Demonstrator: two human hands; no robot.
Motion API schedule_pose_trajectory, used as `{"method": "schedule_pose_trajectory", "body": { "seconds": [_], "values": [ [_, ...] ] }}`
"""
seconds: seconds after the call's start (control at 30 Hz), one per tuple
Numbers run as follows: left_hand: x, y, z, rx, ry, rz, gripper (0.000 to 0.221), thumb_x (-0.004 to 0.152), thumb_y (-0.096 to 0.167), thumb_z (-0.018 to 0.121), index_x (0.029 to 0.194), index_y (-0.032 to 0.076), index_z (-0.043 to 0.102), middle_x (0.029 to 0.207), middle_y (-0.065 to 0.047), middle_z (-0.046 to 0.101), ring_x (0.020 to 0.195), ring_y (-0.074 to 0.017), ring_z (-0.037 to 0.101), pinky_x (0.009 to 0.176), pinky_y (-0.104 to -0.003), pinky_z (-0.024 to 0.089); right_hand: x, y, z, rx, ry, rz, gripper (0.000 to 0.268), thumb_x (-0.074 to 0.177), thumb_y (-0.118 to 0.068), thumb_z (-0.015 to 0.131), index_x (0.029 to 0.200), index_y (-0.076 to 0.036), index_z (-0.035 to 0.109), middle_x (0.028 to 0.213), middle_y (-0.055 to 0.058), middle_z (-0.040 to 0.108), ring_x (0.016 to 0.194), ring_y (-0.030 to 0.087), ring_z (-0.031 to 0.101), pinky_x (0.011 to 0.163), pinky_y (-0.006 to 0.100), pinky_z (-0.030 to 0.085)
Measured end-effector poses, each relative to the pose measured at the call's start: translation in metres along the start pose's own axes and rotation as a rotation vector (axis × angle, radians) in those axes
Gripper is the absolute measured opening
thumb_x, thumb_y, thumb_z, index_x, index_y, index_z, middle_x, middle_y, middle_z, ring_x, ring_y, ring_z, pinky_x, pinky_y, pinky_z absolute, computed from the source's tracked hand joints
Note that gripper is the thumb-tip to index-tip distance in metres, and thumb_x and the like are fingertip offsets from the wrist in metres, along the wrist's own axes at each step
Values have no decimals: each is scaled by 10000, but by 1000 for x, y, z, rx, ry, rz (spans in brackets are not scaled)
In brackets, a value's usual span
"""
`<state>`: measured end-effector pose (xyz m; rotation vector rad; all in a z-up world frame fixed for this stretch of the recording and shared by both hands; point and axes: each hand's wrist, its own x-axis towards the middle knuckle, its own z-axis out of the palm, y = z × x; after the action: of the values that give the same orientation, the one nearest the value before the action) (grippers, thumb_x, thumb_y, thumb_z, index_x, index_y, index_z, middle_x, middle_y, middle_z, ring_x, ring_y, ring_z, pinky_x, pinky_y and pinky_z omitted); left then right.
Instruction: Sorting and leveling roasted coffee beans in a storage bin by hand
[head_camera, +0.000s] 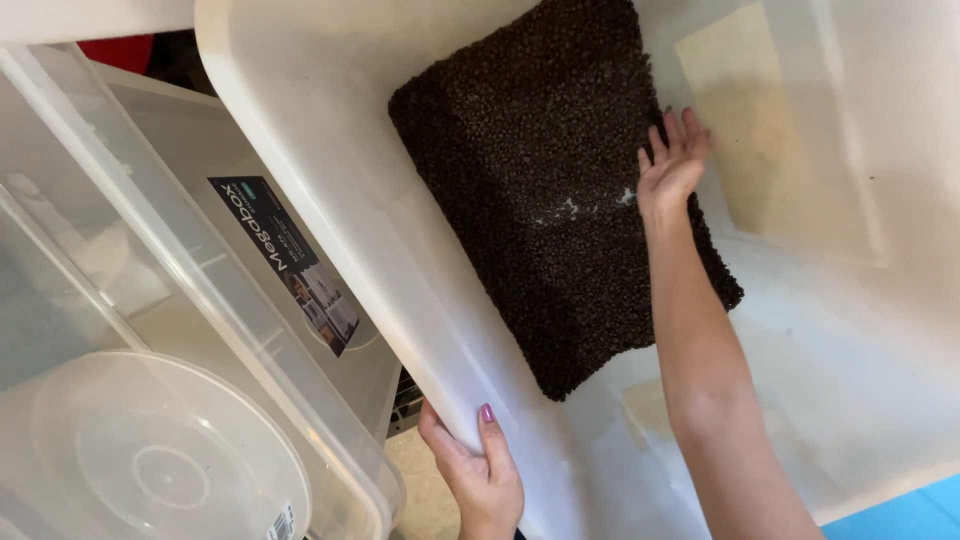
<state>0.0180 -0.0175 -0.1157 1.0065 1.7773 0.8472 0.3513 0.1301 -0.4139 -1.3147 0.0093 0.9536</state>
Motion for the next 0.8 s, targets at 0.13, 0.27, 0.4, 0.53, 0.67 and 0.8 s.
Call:
{"method": "schedule_pose_trajectory", "body": {
  "seconds": [0.13, 0.27, 0.4, 0.53, 0.67, 0.8],
  "values": [
    [-3, 1, 2, -36, 52, -92, 587, 942, 154, 580, 1450, -26, 345, 1306, -219, 605, 1100, -285, 695, 913, -362, 608, -10, 21, 24, 100, 181, 187, 624, 952, -443, 450, 1515, -180, 505, 1724, 174, 182, 1605, 295, 62, 1197, 647, -95],
    [-3, -6, 6, 23, 116, -65, 573, 925, 178, 609, 1420, -19, 398, 1270, -199, 644, 1057, -281, 717, 871, -354, 613, 10, 120, 75, 375, 134, 509, 759, 853, -506, 575, 1458, -49, 574, 1483, 184, 599, 1361, 382, 554, 1213, 530, 374],
    [-4, -9, 6, 69, 152, -183, 620, 886, 263, 627, 1422, 23, 429, 1234, -164, 679, 967, -272, 757, 760, -350, 648, -35, 146, 157, 83, 70, 703, 576, 992, -432, 432, 1383, -40, 589, 1382, 222, 646, 1241, 385, 629, 1073, 500, 516],
    [-4, -2, 4, 54, 140, -262, 665, 866, 276, 629, 1449, 32, 424, 1210, -159, 712, 939, -258, 777, 746, -334, 658, -74, 81, 216, 146, -122, 875, 967, 801, -627, 522, 1579, -65, 399, 1603, 189, 455, 1452, 344, 466, 1227, 503, 320],
    [-6, -13, 3, -1, 102, -143, 628, 914, 227, 616, 1451, -7, 387, 1244, -190, 655, 995, -269, 752, 802, -339, 651, -28, 44, 191, 177, -24, 389, 1028, 659, -599, 679, 1504, -48, 480, 1476, 230, 594, 1371, 376, 563, 1153, 523, 468],
    [-6, -10, 7, 25, 145, -255, 654, 867, 261, 635, 1446, 44, 420, 1184, -158, 728, 892, -252, 791, 718, -333, 668, 43, 9, 113, -387, -26, -309, 657, 945, -619, 445, 1430, -190, 552, 1450, 147, 606, 1340, 327, 534, 1005, 474, 400]
  ]
}}
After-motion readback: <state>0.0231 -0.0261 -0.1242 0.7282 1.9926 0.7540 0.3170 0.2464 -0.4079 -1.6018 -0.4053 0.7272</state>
